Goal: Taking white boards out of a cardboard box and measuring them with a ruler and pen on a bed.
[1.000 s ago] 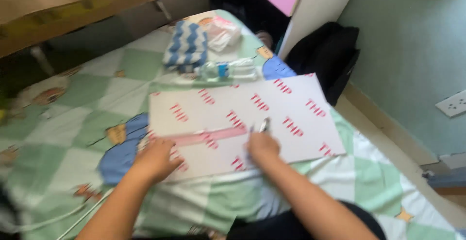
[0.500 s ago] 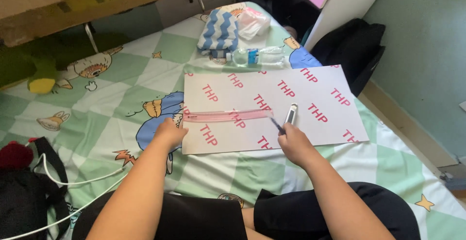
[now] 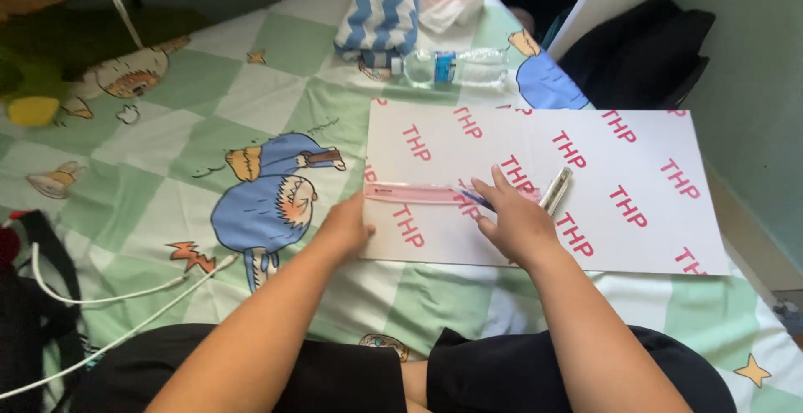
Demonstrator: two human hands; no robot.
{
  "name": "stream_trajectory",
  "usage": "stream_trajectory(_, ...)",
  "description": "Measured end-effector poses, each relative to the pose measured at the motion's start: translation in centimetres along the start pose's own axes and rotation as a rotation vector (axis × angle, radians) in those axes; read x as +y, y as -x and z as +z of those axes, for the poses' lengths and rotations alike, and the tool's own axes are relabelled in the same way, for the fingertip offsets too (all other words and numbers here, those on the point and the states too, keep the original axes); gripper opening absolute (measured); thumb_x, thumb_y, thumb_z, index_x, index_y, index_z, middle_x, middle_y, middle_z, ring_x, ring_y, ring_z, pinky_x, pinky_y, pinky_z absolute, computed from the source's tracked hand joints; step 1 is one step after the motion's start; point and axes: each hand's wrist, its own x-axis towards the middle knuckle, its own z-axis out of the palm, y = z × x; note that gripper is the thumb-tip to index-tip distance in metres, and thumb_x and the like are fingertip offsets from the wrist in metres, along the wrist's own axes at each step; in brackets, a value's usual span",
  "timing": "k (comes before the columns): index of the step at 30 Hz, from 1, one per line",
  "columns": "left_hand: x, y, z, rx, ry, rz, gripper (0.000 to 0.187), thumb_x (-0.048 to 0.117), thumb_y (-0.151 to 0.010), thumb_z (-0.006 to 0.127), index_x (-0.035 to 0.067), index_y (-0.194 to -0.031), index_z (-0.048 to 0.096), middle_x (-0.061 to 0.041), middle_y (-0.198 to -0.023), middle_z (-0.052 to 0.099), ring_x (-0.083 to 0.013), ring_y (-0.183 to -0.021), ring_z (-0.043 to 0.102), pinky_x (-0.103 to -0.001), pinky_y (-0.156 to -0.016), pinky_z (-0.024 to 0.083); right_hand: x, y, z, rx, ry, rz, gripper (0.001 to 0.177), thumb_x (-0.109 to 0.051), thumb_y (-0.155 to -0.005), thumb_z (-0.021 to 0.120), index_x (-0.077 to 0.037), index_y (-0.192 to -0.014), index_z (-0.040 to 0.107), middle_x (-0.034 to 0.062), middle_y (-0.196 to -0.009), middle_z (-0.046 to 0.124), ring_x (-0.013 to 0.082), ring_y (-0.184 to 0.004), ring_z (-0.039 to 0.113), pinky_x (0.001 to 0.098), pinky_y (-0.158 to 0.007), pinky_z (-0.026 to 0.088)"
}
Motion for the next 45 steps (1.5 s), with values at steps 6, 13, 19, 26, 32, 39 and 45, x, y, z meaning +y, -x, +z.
stream_trajectory(6, 4.4, 3.0, -2.1, 0.059, -0.268, -0.138, 0.081, 0.017, -0.095, 0.077, -0.011, -0.161, 0.038, -0.033, -0.143, 0.051, -0.0525, -0.133, 0.058, -0.06, -0.105, 0.06, 2.9, -2.5, 2.4, -0.165, 0.099, 0.008, 0.065, -0.027, -0.1, 0.067, -0.026, -0.163, 0.051, 0.0147, -0.18, 0.026, 0.0443, -0.145, 0.057, 0.0572, -0.117, 0.051)
stream_trajectory(13, 7.8, 5.6, 2.9, -0.183, -0.582, 0.171, 0.095, 0.053, -0.098, 0.076, 0.012, -0.171, 0.03, -0.028, -0.178, 0.018, -0.0512, -0.163, 0.012, -0.066, -0.127, 0.021, 2.9, -1.1, 3.4, -0.208, 0.128, 0.036, 0.063, -0.024, -0.098, 0.066, -0.028, -0.16, 0.057, 0.0151, -0.177, 0.034, 0.0442, -0.143, 0.059, 0.0566, -0.114, 0.053)
stream_trajectory(19, 7.5, 5.5, 4.8, -0.395, -0.859, 0.042, 0.093, 0.067, -0.111, 0.04, 0.011, -0.177, 0.005, -0.023, -0.183, -0.002, -0.0435, -0.163, 0.004, -0.06, -0.126, 0.012, 2.5, 1.6, 2.0, -0.302, 0.051, 0.128, 0.065, -0.016, -0.097, 0.063, -0.03, -0.16, 0.057, 0.0083, -0.174, 0.042, 0.0401, -0.147, 0.057, 0.0537, -0.117, 0.051)
stream_trajectory(26, 5.0, 5.3, 8.1, -0.265, -0.731, 0.096, 0.123, 0.085, -0.094, 0.054, -0.002, -0.172, 0.014, -0.027, -0.169, 0.022, -0.0427, -0.137, 0.036, -0.056, -0.11, 0.032, 9.4, -1.4, 2.5, 0.033, 0.065, 0.324, 0.058, -0.042, -0.1, 0.069, -0.028, -0.156, 0.062, 0.0208, -0.14, 0.071, 0.0412, -0.132, 0.07, 0.0543, -0.108, 0.057)
stream_trajectory(32, 6.5, 8.2, 5.2, -0.328, -0.686, 0.003, 0.119, 0.088, -0.094, 0.048, 0.005, -0.172, 0.015, -0.021, -0.174, 0.017, -0.0456, -0.154, 0.02, -0.061, -0.121, 0.019, 14.7, -1.0, 2.4, 0.06, 0.081, 0.383, 0.059, -0.039, -0.099, 0.073, -0.023, -0.155, 0.064, 0.0252, -0.135, 0.074, 0.0433, -0.131, 0.071, 0.0564, -0.108, 0.056)
stream_trajectory(39, 11.8, 11.7, 1.9, -0.373, -0.467, -0.148, 0.114, 0.085, -0.096, 0.046, 0.015, -0.177, 0.008, -0.015, -0.182, 0.006, -0.0577, -0.161, 0.002, -0.072, -0.123, 0.016, 9.1, 2.1, 2.0, 0.2, -0.289, 0.228, 0.051, -0.045, -0.094, 0.076, -0.016, -0.136, 0.077, 0.0219, -0.116, 0.081, 0.0416, -0.125, 0.071, 0.0553, -0.108, 0.053)
stream_trajectory(45, 11.9, 11.1, 3.2, -0.38, -0.505, -0.114, 0.114, 0.077, -0.097, 0.059, 0.015, -0.178, 0.006, -0.019, -0.182, 0.004, -0.0689, -0.156, 0.0, -0.075, -0.124, 0.014, 4.5, 0.7, 2.7, -0.129, 0.089, 0.191, 0.063, -0.045, -0.093, 0.076, -0.02, -0.15, 0.065, 0.0212, -0.142, 0.069, 0.0423, -0.136, 0.066, 0.0579, -0.112, 0.053)
